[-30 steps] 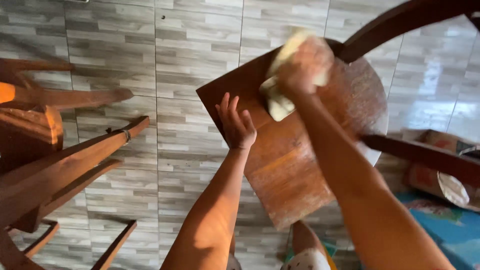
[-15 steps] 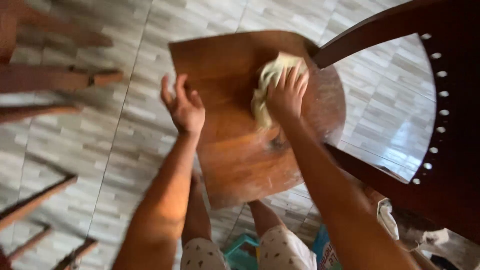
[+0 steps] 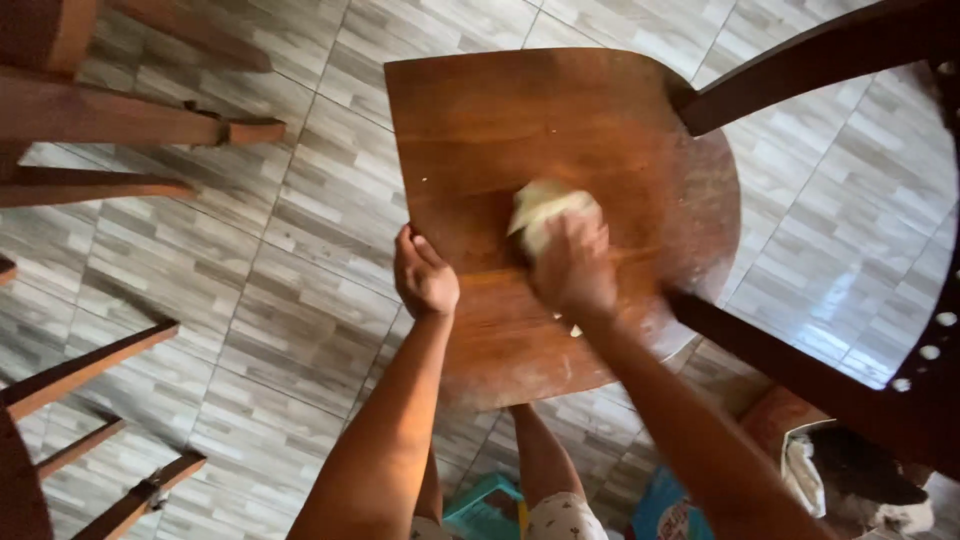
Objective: The person wipes the seat and backrest of a wooden chair with a cloth, then moves the chair under a table. They wring the cloth in a yellow bucket and continue wiping another chair and a blue plastic stool. The person returns to the first chair and wipes it again.
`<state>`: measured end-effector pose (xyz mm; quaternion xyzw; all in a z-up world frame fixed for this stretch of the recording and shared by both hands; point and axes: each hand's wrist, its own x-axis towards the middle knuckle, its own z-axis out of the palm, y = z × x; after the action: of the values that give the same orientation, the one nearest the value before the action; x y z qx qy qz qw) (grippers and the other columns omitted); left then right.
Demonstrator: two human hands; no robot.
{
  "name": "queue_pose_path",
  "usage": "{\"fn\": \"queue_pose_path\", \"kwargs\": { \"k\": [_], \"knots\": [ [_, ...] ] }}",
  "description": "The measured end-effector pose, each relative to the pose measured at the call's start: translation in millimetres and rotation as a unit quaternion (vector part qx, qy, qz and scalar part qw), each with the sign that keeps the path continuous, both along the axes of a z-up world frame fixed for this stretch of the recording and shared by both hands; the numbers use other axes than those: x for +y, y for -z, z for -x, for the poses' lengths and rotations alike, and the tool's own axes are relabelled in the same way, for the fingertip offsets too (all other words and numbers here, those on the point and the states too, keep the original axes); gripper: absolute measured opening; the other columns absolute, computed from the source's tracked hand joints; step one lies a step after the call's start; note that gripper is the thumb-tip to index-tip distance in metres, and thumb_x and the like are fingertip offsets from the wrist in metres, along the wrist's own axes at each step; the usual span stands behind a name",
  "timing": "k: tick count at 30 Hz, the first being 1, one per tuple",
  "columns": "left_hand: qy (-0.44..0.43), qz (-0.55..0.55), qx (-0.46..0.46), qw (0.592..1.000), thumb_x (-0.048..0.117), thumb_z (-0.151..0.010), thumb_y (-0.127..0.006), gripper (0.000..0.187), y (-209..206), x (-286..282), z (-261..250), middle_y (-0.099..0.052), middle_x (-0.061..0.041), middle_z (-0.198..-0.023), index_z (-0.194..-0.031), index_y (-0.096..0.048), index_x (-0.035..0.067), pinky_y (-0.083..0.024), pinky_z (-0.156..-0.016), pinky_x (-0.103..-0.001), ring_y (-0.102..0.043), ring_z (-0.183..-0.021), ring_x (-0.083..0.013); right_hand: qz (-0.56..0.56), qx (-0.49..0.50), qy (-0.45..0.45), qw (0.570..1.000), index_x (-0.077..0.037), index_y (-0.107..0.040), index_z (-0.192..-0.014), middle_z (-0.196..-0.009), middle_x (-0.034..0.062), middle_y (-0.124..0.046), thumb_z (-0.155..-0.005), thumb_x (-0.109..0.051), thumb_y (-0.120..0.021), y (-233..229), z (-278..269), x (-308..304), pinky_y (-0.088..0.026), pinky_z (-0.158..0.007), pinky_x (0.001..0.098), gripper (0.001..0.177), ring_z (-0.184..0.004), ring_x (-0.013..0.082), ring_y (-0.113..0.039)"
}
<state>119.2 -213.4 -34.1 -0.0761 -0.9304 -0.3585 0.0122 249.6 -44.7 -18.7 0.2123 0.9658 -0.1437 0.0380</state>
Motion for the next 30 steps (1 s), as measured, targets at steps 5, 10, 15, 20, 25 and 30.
{"fn": "queue_pose_path", "kwargs": {
  "k": [5, 10, 15, 20, 25, 30],
  "knots": [
    [0.000, 0.004, -0.050, 0.999, 0.023, -0.101, -0.041, 0.032, -9, 0, -2, -0.069, -0.020, -0.101, -0.122, -0.058, 0.006, -0.049, -0.079, -0.048, -0.063, -0.092, -0.0413, -0.054, 0.065, 0.034, 0.996, -0.004, -0.050, -0.141, -0.150, 0.0319, -0.034, -0.098, -0.026, -0.044, 32, 119, 68, -0.011, -0.110, 0.0685, 0.049, -0.139, 0.0544, -0.021],
    [0.023, -0.007, -0.053, 0.998, 0.023, -0.102, -0.042, 0.031, -9, -8, -2, -0.068, -0.023, -0.096, -0.121, -0.057, 0.005, -0.048, -0.080, -0.052, -0.062, -0.090, -0.0440, 0.020, 0.019, -0.066, 0.997, -0.010, -0.050, -0.138, -0.154, 0.0191, -0.038, -0.099, -0.030, -0.045, 37, 183, -2, -0.019, -0.124, 0.0543, 0.044, -0.148, 0.0403, -0.029],
    [0.016, -0.011, -0.055, 0.998, 0.023, -0.102, -0.040, 0.031, -14, -7, -2, -0.069, -0.022, -0.097, -0.122, -0.058, 0.007, -0.048, -0.078, -0.053, -0.062, -0.088, -0.0443, 0.077, 0.032, -0.057, 0.995, -0.004, -0.043, -0.143, -0.151, 0.0249, -0.032, -0.091, -0.038, -0.051, 8, 117, -23, -0.023, -0.114, 0.0590, 0.062, -0.143, 0.0472, -0.028],
    [0.017, 0.009, -0.082, 0.996, 0.021, -0.100, -0.042, 0.031, -12, -6, -3, -0.067, -0.022, -0.093, -0.124, -0.055, 0.007, -0.048, -0.078, -0.053, -0.063, -0.086, -0.0428, -0.044, 0.033, 0.045, 0.997, -0.009, -0.047, -0.145, -0.154, 0.0259, -0.028, -0.098, -0.035, -0.053, -1, 154, 43, -0.022, -0.108, 0.0679, 0.054, -0.140, 0.0531, -0.021],
    [0.009, 0.028, -0.099, 0.995, 0.018, -0.097, -0.047, 0.031, -3, -7, -2, -0.066, -0.021, -0.098, -0.124, -0.056, 0.006, -0.046, -0.084, -0.053, -0.060, -0.093, -0.0422, -0.097, -0.230, -0.207, 0.946, -0.006, -0.052, -0.139, -0.157, 0.0144, -0.035, -0.089, -0.034, -0.057, -25, 227, -8, -0.018, -0.121, 0.0573, 0.058, -0.148, 0.0376, -0.026],
    [0.023, -0.096, 0.074, 0.992, 0.012, -0.100, -0.046, 0.022, 6, -18, -7, -0.060, -0.020, -0.113, -0.119, -0.053, 0.004, -0.046, -0.090, -0.048, -0.056, -0.105, -0.0383, 0.053, 0.061, -0.175, 0.981, 0.001, -0.046, -0.140, -0.155, 0.0177, -0.037, -0.097, -0.030, -0.052, -7, 131, -71, -0.019, -0.122, 0.0458, 0.053, -0.149, 0.0329, -0.027]
  ]
}}
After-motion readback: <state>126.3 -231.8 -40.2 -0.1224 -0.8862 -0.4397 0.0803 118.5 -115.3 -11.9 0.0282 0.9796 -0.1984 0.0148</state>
